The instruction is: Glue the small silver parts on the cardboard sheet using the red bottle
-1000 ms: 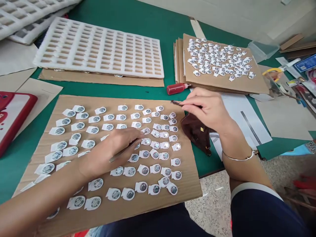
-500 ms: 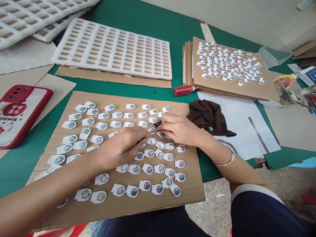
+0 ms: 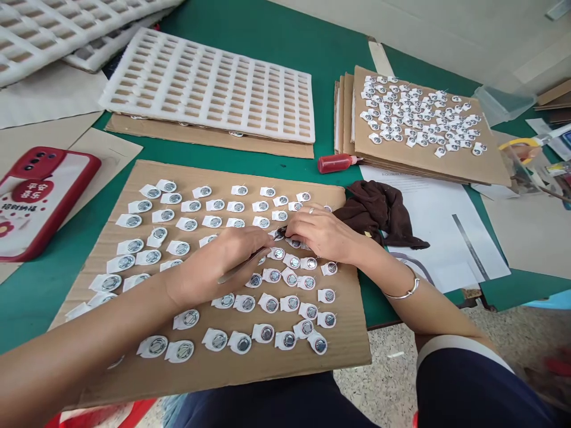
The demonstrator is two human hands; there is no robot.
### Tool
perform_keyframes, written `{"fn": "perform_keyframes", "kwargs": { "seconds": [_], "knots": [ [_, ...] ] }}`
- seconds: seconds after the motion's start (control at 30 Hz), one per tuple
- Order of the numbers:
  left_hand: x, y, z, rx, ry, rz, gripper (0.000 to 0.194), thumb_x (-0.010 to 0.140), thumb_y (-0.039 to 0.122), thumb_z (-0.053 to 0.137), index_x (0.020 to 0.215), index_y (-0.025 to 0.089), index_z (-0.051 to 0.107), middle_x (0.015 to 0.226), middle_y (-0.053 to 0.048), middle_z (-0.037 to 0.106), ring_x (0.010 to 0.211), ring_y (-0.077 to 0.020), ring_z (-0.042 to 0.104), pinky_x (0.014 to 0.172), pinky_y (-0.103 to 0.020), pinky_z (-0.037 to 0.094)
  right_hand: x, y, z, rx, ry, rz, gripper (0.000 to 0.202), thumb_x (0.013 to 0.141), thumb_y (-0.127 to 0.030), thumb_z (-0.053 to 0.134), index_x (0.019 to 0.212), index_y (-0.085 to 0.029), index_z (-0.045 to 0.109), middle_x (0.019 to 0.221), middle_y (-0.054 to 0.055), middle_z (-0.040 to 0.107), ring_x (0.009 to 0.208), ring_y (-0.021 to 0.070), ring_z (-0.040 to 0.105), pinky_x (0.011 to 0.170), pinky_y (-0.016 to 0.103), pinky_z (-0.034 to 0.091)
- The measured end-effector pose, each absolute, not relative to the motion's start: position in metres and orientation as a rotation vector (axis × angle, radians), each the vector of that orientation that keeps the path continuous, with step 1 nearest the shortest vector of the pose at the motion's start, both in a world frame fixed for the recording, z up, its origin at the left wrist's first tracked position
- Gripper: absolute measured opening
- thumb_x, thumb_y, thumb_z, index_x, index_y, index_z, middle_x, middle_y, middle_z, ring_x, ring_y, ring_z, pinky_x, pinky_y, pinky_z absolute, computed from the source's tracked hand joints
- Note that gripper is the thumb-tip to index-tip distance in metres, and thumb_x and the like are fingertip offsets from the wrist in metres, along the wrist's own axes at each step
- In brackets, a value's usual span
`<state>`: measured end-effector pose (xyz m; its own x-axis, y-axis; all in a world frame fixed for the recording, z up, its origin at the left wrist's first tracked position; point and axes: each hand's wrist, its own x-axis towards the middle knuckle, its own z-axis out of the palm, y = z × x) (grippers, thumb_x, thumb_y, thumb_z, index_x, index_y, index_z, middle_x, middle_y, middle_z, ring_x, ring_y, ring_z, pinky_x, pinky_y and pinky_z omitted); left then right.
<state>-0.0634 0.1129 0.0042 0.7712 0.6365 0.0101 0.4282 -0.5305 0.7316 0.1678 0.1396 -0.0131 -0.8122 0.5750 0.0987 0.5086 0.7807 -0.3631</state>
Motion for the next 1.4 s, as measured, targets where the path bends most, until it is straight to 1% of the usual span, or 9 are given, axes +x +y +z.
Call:
{"fn": "perform_keyframes", "kwargs": {
  "seconds": [0.13,0.23,0.3,0.37,0.6,0.77,0.93,1.13,1.4],
  "knots": [
    [-0.0636,0.1125,0.0035,2.225,0.798,0.358,0.026,0.083,0.012,0.041,0.105,0.017,0.054,0.091,-0.005,0.063,0.081,-0.0169,0.058,0.072,-0.028,0.043,0.1680,0.1387,-0.0113,-0.829,-2.786,0.477,0.023,0.090,-0.021,0.037,0.089,-0.017,0.060,0.090,0.006,0.061,0.087,0.0168,0.052,0.081,0.035,0.038],
    [-0.0631,0.1124,0.0043,2.236,0.799,0.353,0.027,0.083,0.011,0.041,0.105,0.017,0.055,0.091,-0.005,0.063,0.082,-0.0167,0.058,0.072,-0.028,0.043,0.1676,0.1384,-0.0107,-0.874,-2.781,0.496,0.020,0.087,-0.026,0.044,0.098,-0.017,0.058,0.093,0.007,0.061,0.090,0.0187,0.052,0.083,0.037,0.038],
    [-0.0630,0.1125,0.0048,2.245,0.799,0.346,0.027,0.083,0.011,0.040,0.106,0.017,0.054,0.091,-0.005,0.063,0.083,-0.0166,0.058,0.073,-0.028,0.043,0.1666,0.1382,-0.0104,-0.892,-2.777,0.502,0.024,0.085,-0.029,0.048,0.105,-0.017,0.056,0.093,0.007,0.061,0.092,0.0198,0.052,0.083,0.038,0.038],
    [-0.0628,0.1126,0.0049,2.250,0.798,0.345,0.027,0.083,0.011,0.040,0.106,0.017,0.054,0.092,-0.005,0.063,0.083,-0.0166,0.058,0.073,-0.028,0.043,0.1652,0.1380,-0.0101,-0.905,-2.788,0.492,0.027,0.085,-0.031,0.049,0.107,-0.017,0.056,0.093,0.007,0.061,0.093,0.0206,0.051,0.084,0.038,0.038],
    [-0.0619,0.1129,0.0037,2.226,0.791,0.352,0.025,0.084,0.011,0.040,0.104,0.015,0.054,0.090,-0.006,0.062,0.081,-0.0165,0.056,0.072,-0.029,0.043,0.1621,0.1358,-0.0089,-0.968,-2.822,0.452,0.021,0.086,-0.021,0.044,0.096,-0.016,0.062,0.086,0.008,0.059,0.087,0.0194,0.050,0.082,0.037,0.036],
    [-0.0624,0.1129,0.0058,2.211,0.796,0.350,0.023,0.084,0.012,0.040,0.101,0.015,0.055,0.088,-0.005,0.061,0.079,-0.0158,0.056,0.071,-0.028,0.043,0.1636,0.1370,-0.0107,-0.943,-2.820,0.460,0.022,0.088,-0.022,0.042,0.094,-0.016,0.062,0.084,0.006,0.058,0.086,0.0185,0.049,0.083,0.036,0.035],
    [-0.0617,0.1126,0.0079,2.232,0.806,0.341,0.023,0.087,0.016,0.037,0.101,0.014,0.055,0.087,-0.006,0.061,0.078,-0.0160,0.056,0.070,-0.028,0.042,0.1624,0.1382,-0.0148,-0.952,-2.795,0.432,0.022,0.088,-0.023,0.042,0.098,-0.017,0.060,0.085,0.006,0.059,0.086,0.0184,0.049,0.083,0.035,0.034],
    [-0.0619,0.1125,0.0064,2.213,0.808,0.340,0.023,0.083,0.012,0.040,0.100,0.015,0.055,0.088,-0.005,0.061,0.080,-0.0162,0.056,0.070,-0.028,0.042,0.1623,0.1369,-0.0141,-0.969,-2.827,0.405,0.021,0.086,-0.023,0.043,0.094,-0.017,0.062,0.083,0.005,0.059,0.086,0.0188,0.048,0.082,0.035,0.033],
    [-0.0601,0.1129,0.0060,2.221,0.808,0.346,0.022,0.084,0.013,0.040,0.098,0.016,0.055,0.086,-0.005,0.061,0.077,-0.0168,0.057,0.069,-0.029,0.043,0.1613,0.1374,-0.0143,-0.958,-2.801,0.415,0.020,0.086,-0.021,0.044,0.092,-0.017,0.063,0.082,0.006,0.059,0.085,0.0184,0.047,0.081,0.034,0.032]
  ]
}}
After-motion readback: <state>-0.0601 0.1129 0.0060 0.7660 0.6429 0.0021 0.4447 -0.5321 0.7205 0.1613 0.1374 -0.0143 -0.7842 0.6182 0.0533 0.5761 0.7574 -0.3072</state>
